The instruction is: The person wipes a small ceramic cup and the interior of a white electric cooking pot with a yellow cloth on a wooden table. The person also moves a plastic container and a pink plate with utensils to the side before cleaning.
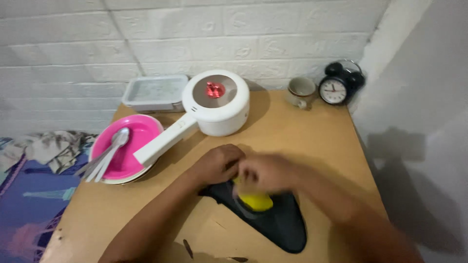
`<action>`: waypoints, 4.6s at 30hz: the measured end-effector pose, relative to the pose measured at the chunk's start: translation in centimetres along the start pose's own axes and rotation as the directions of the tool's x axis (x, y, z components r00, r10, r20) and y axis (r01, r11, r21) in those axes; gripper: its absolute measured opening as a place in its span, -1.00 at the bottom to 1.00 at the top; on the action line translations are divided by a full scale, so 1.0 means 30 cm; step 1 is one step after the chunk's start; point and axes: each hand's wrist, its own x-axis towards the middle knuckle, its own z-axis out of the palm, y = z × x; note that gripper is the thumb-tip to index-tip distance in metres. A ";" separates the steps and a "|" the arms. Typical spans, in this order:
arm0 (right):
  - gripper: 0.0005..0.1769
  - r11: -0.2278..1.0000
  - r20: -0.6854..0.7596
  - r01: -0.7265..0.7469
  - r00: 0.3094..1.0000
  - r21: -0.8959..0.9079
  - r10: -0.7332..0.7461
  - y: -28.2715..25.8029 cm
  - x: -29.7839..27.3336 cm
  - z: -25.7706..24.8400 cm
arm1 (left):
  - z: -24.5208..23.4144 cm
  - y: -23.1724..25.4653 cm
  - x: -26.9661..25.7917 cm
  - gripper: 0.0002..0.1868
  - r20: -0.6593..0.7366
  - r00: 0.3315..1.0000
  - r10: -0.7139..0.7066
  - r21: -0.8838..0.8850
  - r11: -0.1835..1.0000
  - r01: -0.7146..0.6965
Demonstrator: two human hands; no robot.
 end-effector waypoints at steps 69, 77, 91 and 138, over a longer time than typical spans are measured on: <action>-0.60 0.757 -0.311 0.513 0.701 -0.404 -0.641 0.102 0.037 0.116 | -0.307 0.184 -0.088 -0.39 0.169 0.626 -0.761 0.478 0.619 0.623; -0.61 1.000 -0.899 -0.007 0.438 -0.007 -0.003 0.452 0.049 -0.057 | -0.422 0.322 -0.039 -0.21 0.325 0.548 -0.771 0.329 0.635 0.699; -0.55 0.896 -0.785 -0.342 0.454 0.284 0.422 0.599 0.070 -0.094 | -0.536 -0.606 -0.092 -0.17 -0.231 0.670 -0.705 0.788 0.268 0.554; -0.54 0.836 -0.579 -0.199 0.639 0.512 0.506 0.175 -0.129 -0.172 | -0.182 -0.118 0.242 -0.06 0.088 0.799 -0.595 0.434 0.745 0.507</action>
